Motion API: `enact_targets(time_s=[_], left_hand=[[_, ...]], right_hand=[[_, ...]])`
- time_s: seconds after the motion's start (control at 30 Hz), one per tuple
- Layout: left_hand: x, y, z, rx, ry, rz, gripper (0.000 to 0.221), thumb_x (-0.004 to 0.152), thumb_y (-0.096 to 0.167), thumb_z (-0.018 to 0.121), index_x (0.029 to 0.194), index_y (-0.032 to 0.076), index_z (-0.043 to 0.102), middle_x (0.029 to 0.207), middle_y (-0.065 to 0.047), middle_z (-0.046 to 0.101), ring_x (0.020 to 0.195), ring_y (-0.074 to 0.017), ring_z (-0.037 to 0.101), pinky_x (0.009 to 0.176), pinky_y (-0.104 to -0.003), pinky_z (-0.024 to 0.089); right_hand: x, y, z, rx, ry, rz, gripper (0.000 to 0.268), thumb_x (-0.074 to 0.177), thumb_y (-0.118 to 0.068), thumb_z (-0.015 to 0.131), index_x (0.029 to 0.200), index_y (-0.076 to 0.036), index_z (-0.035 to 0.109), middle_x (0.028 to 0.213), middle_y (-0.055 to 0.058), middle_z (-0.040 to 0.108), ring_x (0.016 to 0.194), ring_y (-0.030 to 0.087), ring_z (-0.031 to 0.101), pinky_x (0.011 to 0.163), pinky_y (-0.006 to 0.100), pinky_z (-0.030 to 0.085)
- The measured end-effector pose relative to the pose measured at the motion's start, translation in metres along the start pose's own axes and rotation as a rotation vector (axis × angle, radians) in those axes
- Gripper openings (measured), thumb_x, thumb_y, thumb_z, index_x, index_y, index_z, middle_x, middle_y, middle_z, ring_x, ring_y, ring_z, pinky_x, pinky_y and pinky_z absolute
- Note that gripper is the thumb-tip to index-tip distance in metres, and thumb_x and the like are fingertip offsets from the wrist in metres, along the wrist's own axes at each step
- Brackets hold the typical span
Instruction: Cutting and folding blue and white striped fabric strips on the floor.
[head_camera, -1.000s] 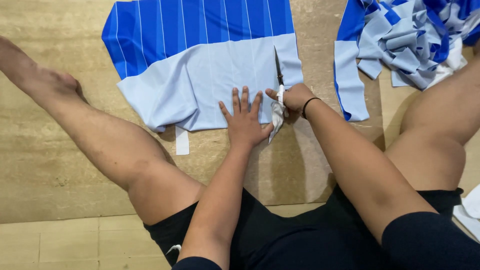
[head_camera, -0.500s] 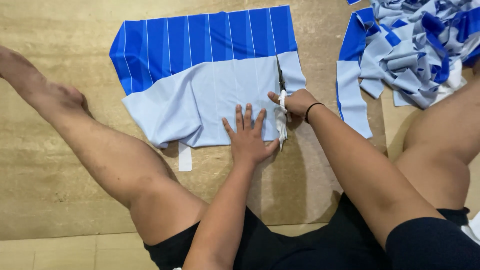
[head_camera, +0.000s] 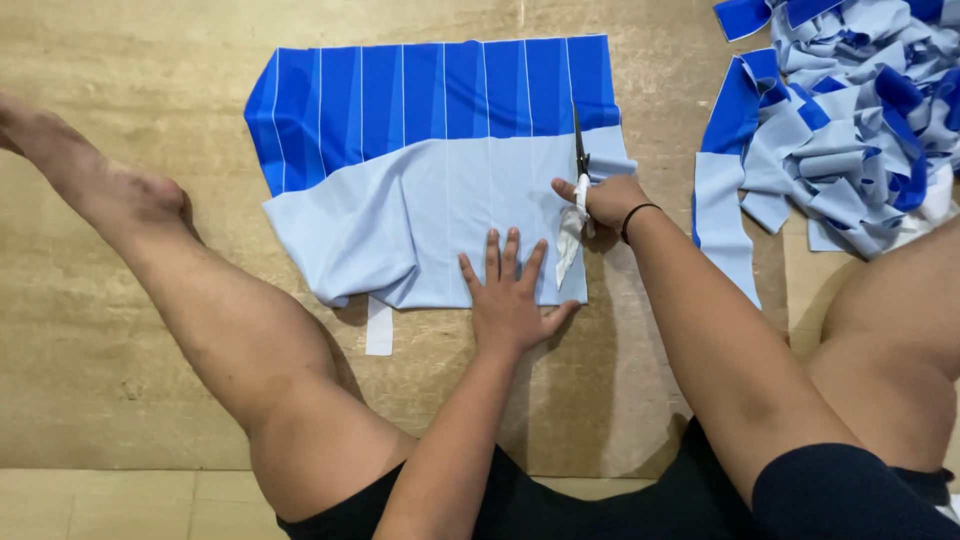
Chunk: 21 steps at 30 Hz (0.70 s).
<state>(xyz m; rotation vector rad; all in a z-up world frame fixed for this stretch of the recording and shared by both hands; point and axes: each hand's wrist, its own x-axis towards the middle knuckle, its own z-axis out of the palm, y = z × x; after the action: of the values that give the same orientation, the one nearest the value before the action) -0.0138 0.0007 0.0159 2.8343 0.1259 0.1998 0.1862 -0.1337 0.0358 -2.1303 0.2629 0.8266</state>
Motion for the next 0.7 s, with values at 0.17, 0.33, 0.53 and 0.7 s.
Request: enact_targets(time_s=[0.17, 0.33, 0.53, 0.7], left_hand=[[0.006, 0.004, -0.003, 0.011, -0.024, -0.008, 0.1, 0.071, 0.081, 0.063, 0.153, 0.028, 0.043, 0.165, -0.011, 0.025, 0.156, -0.0355, 0.01, 0.118, -0.073, -0.002], [0.008, 0.005, -0.004, 0.008, -0.058, -0.022, 0.101, 0.07, 0.082, 0.064, 0.153, 0.028, 0.043, 0.164, -0.011, 0.023, 0.155, -0.0352, 0.008, 0.117, -0.074, -0.003], [0.014, 0.002, -0.005, -0.001, -0.04, -0.016, 0.101, 0.07, 0.083, 0.062, 0.153, 0.028, 0.042, 0.165, -0.011, 0.023, 0.156, -0.0347, 0.007, 0.117, -0.074, -0.003], [0.009, 0.007, -0.009, 0.004, -0.086, -0.032, 0.102, 0.071, 0.084, 0.059, 0.153, 0.027, 0.041, 0.164, -0.012, 0.023, 0.155, -0.0349, 0.007, 0.116, -0.074, -0.005]], right_hand=[[0.023, 0.002, -0.008, -0.052, 0.006, -0.026, 0.069, 0.063, -0.07, 0.083, 0.068, -0.004, 0.068, 0.069, 0.013, 0.068, 0.056, 0.023, 0.065, 0.048, 0.039, 0.051], [0.034, -0.009, -0.007, 0.004, 0.016, -0.019, 0.072, 0.067, -0.074, 0.082, 0.068, -0.004, 0.062, 0.067, 0.011, 0.063, 0.054, 0.022, 0.06, 0.047, 0.038, 0.045], [0.048, -0.023, -0.015, -0.083, 0.036, -0.039, 0.072, 0.065, -0.074, 0.083, 0.07, -0.005, 0.064, 0.069, 0.013, 0.066, 0.056, 0.024, 0.063, 0.048, 0.038, 0.047], [0.055, -0.032, -0.015, -0.06, 0.013, 0.047, 0.082, 0.07, -0.077, 0.078, 0.075, 0.004, 0.066, 0.07, 0.019, 0.067, 0.056, 0.027, 0.068, 0.048, 0.04, 0.053]])
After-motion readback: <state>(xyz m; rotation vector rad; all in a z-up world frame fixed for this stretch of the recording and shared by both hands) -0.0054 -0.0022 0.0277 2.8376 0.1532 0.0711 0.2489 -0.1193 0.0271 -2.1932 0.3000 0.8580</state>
